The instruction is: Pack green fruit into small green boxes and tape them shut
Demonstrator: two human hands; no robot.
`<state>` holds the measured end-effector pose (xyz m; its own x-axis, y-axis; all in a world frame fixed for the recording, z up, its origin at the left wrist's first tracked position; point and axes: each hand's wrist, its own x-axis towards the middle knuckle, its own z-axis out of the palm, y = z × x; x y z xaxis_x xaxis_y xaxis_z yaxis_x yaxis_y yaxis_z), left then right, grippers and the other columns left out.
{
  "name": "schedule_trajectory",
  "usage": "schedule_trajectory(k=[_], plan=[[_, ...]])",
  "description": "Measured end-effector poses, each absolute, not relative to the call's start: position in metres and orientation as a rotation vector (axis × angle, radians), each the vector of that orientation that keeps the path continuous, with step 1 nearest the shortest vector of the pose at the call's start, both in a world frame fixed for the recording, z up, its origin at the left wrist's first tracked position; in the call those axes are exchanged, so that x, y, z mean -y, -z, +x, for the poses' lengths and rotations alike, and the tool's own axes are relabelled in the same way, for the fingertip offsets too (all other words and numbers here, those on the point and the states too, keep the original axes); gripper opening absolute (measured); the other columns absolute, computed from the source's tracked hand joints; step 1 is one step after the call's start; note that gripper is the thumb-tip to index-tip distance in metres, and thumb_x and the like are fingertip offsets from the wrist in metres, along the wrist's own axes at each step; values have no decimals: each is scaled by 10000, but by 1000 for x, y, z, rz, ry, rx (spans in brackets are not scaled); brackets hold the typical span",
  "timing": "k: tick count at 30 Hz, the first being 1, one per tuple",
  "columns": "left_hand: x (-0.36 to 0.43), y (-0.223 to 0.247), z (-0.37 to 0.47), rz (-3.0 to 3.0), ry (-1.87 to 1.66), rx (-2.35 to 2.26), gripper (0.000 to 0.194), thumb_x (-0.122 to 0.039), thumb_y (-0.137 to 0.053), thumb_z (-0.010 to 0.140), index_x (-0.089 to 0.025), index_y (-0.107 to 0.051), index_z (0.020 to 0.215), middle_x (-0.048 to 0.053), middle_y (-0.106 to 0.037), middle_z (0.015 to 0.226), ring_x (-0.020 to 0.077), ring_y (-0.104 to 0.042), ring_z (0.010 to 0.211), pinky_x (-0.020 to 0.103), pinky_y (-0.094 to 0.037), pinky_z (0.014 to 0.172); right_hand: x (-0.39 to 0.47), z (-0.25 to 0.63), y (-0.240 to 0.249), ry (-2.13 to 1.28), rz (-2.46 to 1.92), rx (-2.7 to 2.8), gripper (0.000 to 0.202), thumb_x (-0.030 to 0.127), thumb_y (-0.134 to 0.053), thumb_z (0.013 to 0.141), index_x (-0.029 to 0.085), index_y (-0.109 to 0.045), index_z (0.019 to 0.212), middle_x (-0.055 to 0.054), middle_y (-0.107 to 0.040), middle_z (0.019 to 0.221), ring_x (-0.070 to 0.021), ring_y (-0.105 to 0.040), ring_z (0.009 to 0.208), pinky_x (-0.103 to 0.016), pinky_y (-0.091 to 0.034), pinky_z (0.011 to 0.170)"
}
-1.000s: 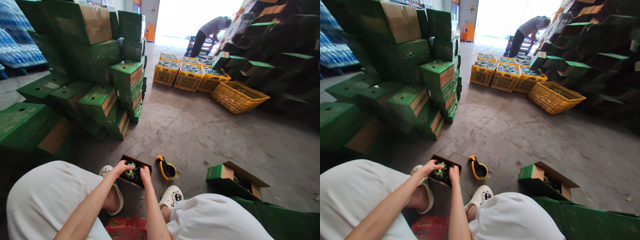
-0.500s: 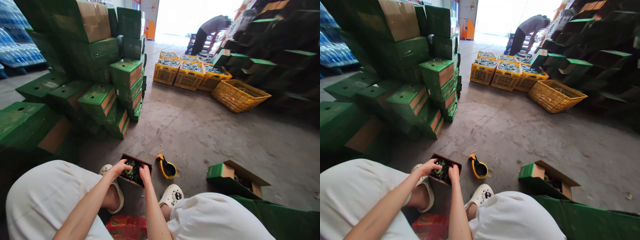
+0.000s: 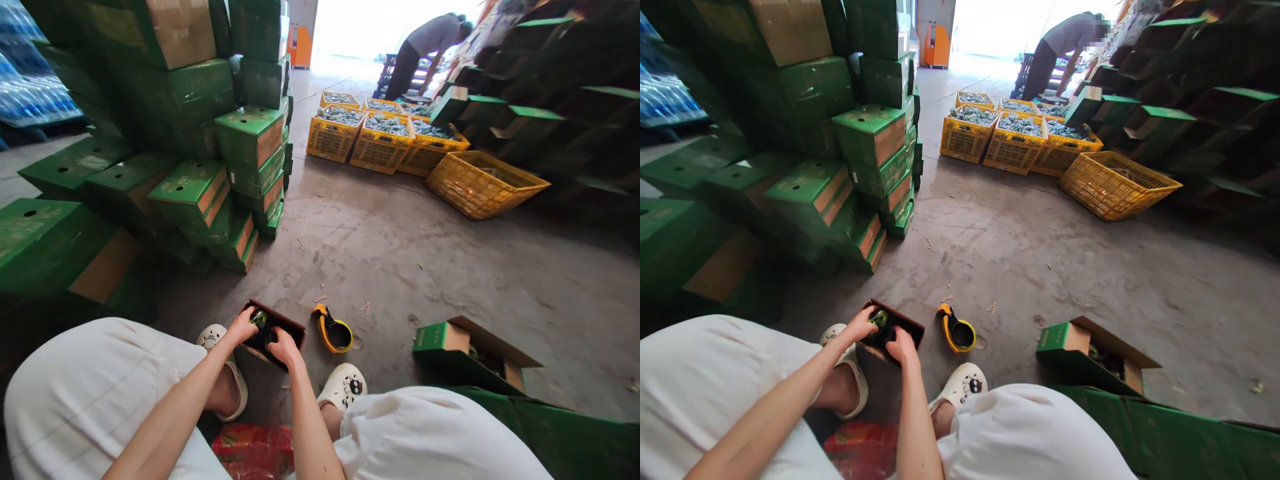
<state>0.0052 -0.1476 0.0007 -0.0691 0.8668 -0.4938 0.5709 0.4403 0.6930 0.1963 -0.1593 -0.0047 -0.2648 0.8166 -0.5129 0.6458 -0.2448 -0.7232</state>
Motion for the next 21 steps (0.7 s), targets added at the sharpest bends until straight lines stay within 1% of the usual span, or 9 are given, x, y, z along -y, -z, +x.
schedule_trajectory(k=[2, 4, 7, 10, 12, 14, 16, 18, 21], plan=[[147, 0, 5, 1247, -377, -1751, 782, -42, -678, 661, -167, -594, 1429, 122, -718, 1360, 280, -660, 1254, 305, -493, 1037, 160, 196, 5, -1482, -1828, 1827, 518, 100, -640, 731, 183, -773, 1224, -120, -794, 1156, -300, -710, 1127, -317, -507, 919], [147, 0, 4, 1260, -365, -1727, 788, -53, -680, 658, -175, -592, 1431, 115, -705, 1388, 276, -650, 1278, 298, -488, 1055, 159, 197, 6, -1468, -1849, 1836, 487, 79, -636, 713, 183, -794, 1161, -133, -795, 1139, -325, -709, 1133, -336, -508, 919], [147, 2, 3, 1294, -342, -1666, 799, -43, -670, 636, -196, -604, 1417, 89, -706, 1400, 259, -639, 1306, 272, -481, 1068, 158, 198, 4, -1500, -1831, 1838, 492, 76, -655, 702, 166, -792, 1166, -130, -797, 1136, -320, -717, 1118, -321, -520, 899], [150, 4, 6, 1317, -268, -1638, 775, -56, -653, 648, -166, -604, 1414, 111, -750, 1307, 283, -689, 1223, 294, -527, 997, 159, 199, 1, -1545, -1775, 1814, 591, 141, -705, 735, 145, -721, 1326, -109, -791, 1176, -282, -728, 1081, -291, -537, 874], [153, 6, 10, 1341, -208, -1635, 713, -74, -651, 669, -142, -626, 1378, 134, -764, 1259, 308, -708, 1185, 321, -542, 976, 161, 198, 1, -1552, -1737, 1748, 627, 212, -720, 774, 139, -677, 1395, -104, -782, 1211, -272, -723, 1094, -294, -541, 901], [156, 7, 15, 1376, -165, -1636, 653, -79, -652, 691, -158, -654, 1339, 141, -756, 1285, 317, -689, 1235, 331, -523, 1022, 162, 196, 1, -1516, -1744, 1654, 575, 298, -711, 827, 132, -692, 1377, -117, -773, 1239, -279, -711, 1141, -312, -534, 955], [158, 8, 18, 1412, -139, -1643, 633, -74, -644, 720, -190, -660, 1342, 134, -730, 1355, 308, -637, 1331, 327, -480, 1094, 164, 193, 1, -1439, -1835, 1579, 515, 356, -702, 859, 131, -730, 1321, -136, -768, 1248, -291, -700, 1180, -327, -522, 993], [158, 7, 20, 1438, -116, -1658, 625, -78, -635, 755, -201, -650, 1368, 138, -709, 1399, 307, -597, 1390, 336, -446, 1140, 166, 189, -1, -1362, -1939, 1561, 476, 367, -690, 879, 149, -746, 1299, -134, -772, 1232, -287, -701, 1178, -330, -516, 1004], [157, 5, 20, 1457, -84, -1677, 571, -104, -641, 793, -212, -658, 1353, 133, -717, 1383, 318, -613, 1371, 356, -448, 1142, 173, 180, -7, -1230, -2009, 1671, 448, 345, -633, 929, 212, -722, 1347, -113, -745, 1296, -279, -657, 1247, -364, -493, 1052]])
